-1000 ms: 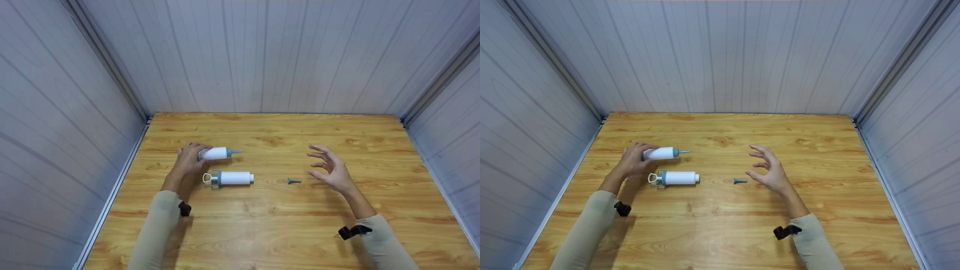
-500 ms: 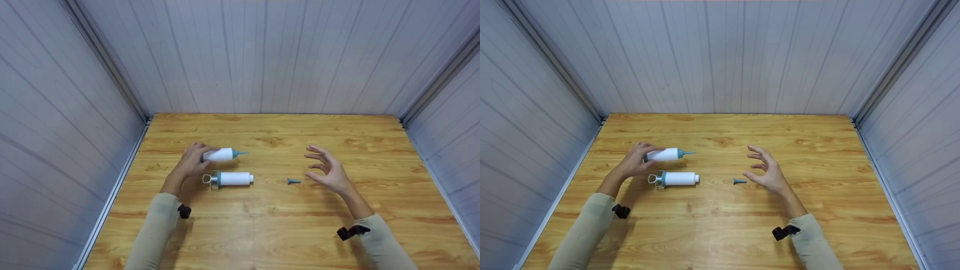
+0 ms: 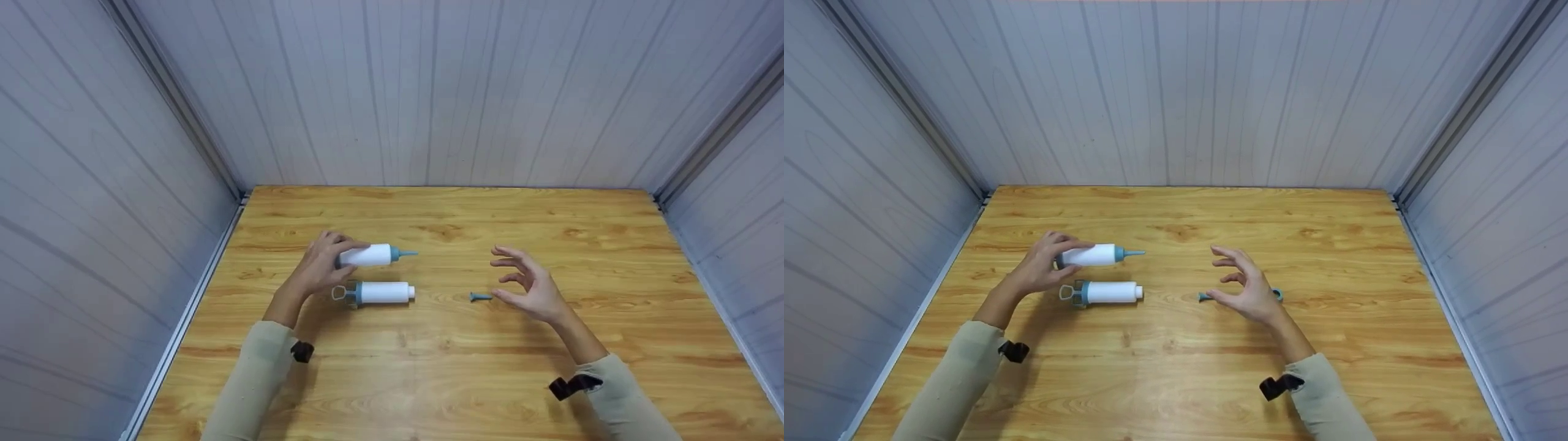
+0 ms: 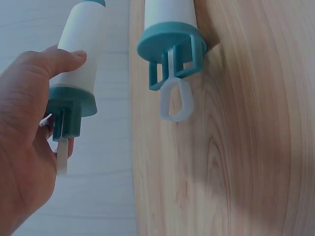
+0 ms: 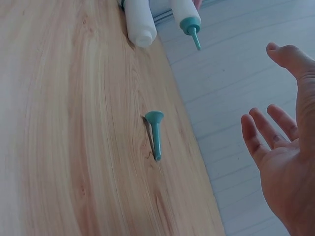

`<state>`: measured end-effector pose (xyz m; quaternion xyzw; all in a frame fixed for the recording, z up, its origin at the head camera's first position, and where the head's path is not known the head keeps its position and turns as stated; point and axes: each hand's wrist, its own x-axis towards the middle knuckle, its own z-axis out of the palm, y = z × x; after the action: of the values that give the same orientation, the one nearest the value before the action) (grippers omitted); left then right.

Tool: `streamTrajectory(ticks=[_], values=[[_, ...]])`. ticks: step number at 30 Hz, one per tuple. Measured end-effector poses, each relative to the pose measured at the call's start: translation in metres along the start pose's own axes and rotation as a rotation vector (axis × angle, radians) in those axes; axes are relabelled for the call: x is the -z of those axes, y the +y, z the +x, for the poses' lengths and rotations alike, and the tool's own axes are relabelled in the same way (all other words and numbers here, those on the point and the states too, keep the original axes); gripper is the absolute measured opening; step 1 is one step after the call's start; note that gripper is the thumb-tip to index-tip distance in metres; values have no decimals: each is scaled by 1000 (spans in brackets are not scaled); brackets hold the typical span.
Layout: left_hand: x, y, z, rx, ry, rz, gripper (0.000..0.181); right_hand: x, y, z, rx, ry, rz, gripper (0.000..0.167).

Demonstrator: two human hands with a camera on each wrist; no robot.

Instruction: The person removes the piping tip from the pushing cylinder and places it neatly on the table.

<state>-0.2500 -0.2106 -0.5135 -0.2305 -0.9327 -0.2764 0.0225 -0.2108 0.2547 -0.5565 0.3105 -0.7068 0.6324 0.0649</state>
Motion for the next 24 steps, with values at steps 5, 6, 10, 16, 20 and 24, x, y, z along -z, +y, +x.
streamTrajectory(ticks=[5, 6, 10, 16, 20, 24], values=[[0, 8, -3, -46, -6, 2, 44, -4, -4, 0, 16, -29, 3, 81], [0, 10, -3, -60, -10, 3, 44, -4, -4, 0, 18, -32, 4, 81], [1, 20, -4, -95, -37, 7, 44, -6, -5, -2, 24, -39, -15, 80], [-1, 32, -4, -122, -55, 6, 45, -10, -3, -7, 31, -75, -73, 78], [-4, 39, -4, -142, -56, -9, 45, -15, -6, -7, 25, -81, -100, 78], [-9, 45, -2, -164, -53, -26, 45, -19, -9, -7, 23, -80, -130, 77]])
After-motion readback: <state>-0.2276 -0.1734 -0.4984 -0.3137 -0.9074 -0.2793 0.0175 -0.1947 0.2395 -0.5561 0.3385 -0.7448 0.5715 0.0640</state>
